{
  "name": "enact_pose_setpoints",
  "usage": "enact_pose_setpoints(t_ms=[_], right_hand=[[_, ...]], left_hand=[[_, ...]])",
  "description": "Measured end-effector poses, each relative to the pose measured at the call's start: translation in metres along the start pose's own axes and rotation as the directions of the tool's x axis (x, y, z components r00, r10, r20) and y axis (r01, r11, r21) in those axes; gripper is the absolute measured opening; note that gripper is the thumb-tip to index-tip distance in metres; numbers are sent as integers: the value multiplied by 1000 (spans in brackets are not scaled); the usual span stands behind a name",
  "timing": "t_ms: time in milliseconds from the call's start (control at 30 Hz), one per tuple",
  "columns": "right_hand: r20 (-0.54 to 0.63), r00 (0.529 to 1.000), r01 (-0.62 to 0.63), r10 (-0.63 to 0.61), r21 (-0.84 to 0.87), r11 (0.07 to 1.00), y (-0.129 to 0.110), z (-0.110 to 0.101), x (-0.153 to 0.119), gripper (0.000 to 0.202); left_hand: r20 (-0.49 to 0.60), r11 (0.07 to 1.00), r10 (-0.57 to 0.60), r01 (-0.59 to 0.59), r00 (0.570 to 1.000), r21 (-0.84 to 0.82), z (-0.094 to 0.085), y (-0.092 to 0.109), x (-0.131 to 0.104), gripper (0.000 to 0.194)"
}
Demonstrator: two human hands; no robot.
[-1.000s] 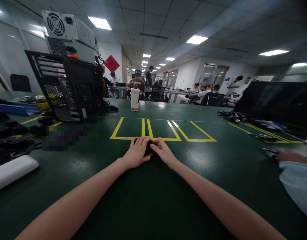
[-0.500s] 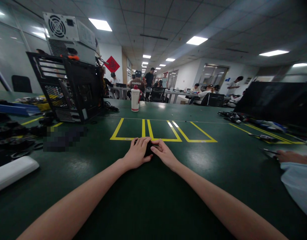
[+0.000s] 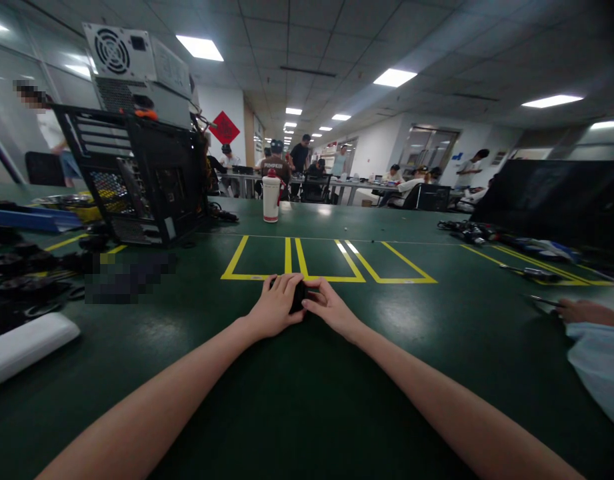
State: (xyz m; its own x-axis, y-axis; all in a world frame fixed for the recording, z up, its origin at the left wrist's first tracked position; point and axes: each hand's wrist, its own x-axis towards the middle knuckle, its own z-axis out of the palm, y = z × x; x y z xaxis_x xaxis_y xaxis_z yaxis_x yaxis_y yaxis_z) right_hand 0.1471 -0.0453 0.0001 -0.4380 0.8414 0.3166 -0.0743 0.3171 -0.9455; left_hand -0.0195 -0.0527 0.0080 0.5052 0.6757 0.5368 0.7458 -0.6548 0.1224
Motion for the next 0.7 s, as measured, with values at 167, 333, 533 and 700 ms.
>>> enact_pose_setpoints(t_ms=[167,333,533,700], right_hand=[[-103,995,11,-18,-68,998,1,2,5,17],[-154,986,-74,57,-108,991,1,0,9,29],[-8,999,-40,40,-14,999,-1,0,0,34],[-90,996,-1,-5,-65,998,-2,4,1,20]], left_hand=[[-3,1000,1,-1,1000,-7,0,1,1,60],[12,1000,-5,5,1000,-2,-2,2,0,60],[22,1000,-2,2,1000,-7,-3,1,1,60],[10,1000,-10,10,1000,-19,-2,0,1,60]])
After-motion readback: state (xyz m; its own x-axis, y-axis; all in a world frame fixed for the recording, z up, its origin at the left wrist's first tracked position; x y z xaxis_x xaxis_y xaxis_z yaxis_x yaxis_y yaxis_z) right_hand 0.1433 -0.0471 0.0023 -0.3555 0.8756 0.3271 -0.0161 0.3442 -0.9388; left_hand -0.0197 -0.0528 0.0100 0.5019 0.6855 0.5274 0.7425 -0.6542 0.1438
